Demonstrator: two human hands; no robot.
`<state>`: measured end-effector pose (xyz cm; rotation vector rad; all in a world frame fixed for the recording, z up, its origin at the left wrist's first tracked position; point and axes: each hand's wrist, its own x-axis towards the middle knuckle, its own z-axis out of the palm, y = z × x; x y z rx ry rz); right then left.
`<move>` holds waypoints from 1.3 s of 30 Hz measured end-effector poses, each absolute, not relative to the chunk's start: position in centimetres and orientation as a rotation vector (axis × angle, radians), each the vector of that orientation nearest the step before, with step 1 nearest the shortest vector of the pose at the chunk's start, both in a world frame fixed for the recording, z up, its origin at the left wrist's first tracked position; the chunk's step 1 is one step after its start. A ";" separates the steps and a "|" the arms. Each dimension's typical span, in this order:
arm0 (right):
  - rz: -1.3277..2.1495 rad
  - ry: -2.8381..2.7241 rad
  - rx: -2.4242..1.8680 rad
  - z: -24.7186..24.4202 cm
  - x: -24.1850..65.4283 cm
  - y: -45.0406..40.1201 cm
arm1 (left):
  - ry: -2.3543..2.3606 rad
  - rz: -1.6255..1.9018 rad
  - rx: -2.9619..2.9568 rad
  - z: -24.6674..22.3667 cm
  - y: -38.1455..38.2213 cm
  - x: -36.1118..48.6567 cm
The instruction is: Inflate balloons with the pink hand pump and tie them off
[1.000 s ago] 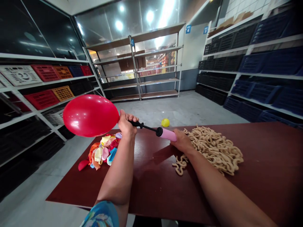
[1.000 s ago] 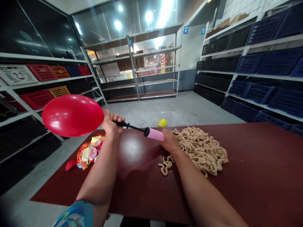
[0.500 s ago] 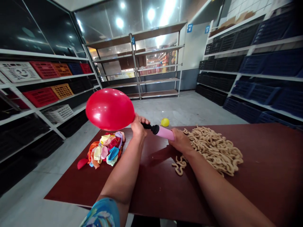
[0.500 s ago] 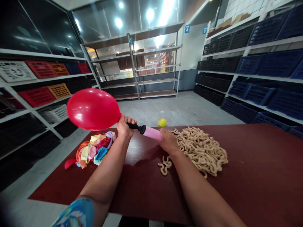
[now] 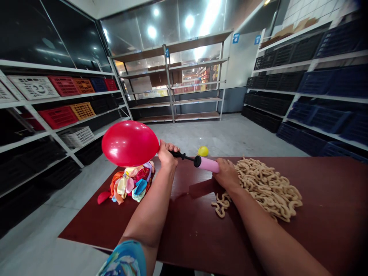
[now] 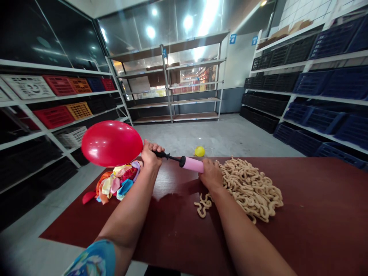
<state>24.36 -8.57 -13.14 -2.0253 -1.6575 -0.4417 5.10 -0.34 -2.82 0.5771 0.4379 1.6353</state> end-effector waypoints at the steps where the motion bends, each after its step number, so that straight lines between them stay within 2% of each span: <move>1: -0.464 -1.666 -2.006 -13.0 24.0 -8.7 | 0.442 1.619 0.565 -3.2 -0.5 5.6; 9: -0.468 -1.709 -1.829 -12.2 23.1 -9.0 | 0.467 1.565 0.602 -3.8 -1.4 7.1; 22: -0.404 -1.613 -2.017 -13.4 25.6 -8.3 | 0.427 1.712 0.604 -1.6 1.0 2.1; 33: -0.461 -1.749 -1.837 -12.8 23.1 -8.8 | 0.476 1.558 0.507 -3.8 -0.7 6.6; 39: -0.384 -1.781 -1.825 -12.5 23.5 -8.8 | 0.469 1.549 0.525 -3.2 -0.9 6.2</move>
